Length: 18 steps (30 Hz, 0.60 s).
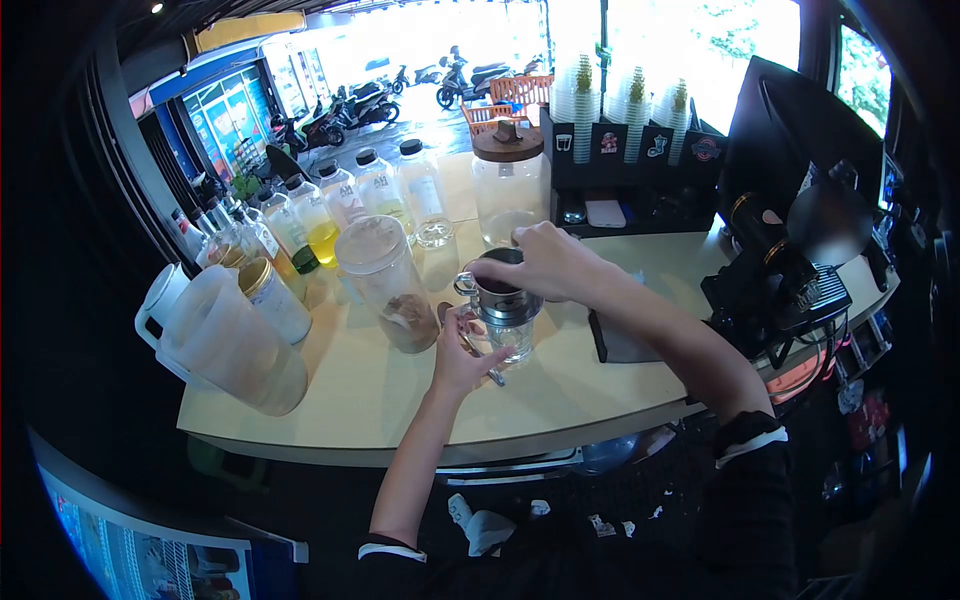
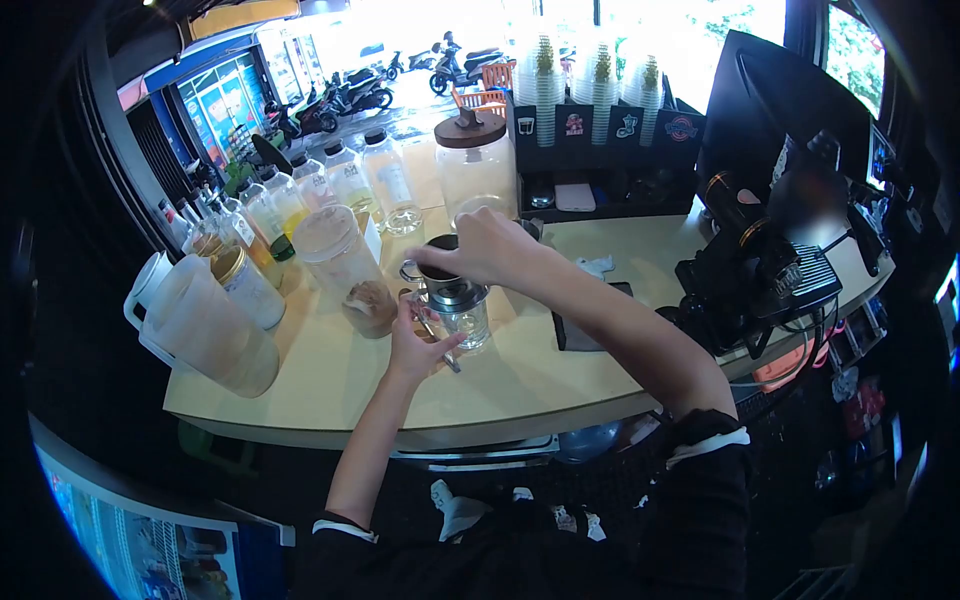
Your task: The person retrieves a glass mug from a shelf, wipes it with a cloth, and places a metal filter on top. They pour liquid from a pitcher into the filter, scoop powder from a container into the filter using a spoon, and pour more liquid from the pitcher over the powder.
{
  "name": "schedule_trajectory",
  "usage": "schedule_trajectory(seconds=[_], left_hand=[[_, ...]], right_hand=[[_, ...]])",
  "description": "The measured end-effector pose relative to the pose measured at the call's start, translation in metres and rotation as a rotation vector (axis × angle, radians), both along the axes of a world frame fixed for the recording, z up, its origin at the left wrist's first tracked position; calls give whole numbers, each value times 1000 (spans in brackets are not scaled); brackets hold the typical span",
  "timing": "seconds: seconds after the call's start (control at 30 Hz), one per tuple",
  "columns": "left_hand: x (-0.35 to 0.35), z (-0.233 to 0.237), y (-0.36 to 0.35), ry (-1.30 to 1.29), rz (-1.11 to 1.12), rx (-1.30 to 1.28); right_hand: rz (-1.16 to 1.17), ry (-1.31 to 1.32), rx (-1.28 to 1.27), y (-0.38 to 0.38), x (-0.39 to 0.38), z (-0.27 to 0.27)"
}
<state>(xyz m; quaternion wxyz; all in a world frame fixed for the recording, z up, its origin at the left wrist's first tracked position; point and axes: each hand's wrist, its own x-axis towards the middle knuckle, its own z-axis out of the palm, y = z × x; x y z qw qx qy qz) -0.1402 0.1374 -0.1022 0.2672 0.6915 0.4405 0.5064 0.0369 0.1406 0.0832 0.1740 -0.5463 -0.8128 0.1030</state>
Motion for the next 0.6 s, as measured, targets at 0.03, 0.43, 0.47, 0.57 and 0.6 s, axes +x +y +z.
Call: schedule_trajectory(seconds=[0.03, 0.43, 0.47, 0.57, 0.6], left_hand=[[0, 0, 0, -2, -2, 4], [-2, -10, 3, -8, 14, 131], [-3, -12, 5, -9, 47, 137], [-6, -18, 7, -21, 46, 132], [-5, -18, 7, -34, 50, 138]], right_hand=[[-2, -2, 4, 3, 7, -3], [-71, 477, 60, 85, 126, -119], [-73, 540, -97, 89, 124, -124], [-69, 734, -227, 104, 120, -139], [-52, 738, -196, 110, 120, -142]])
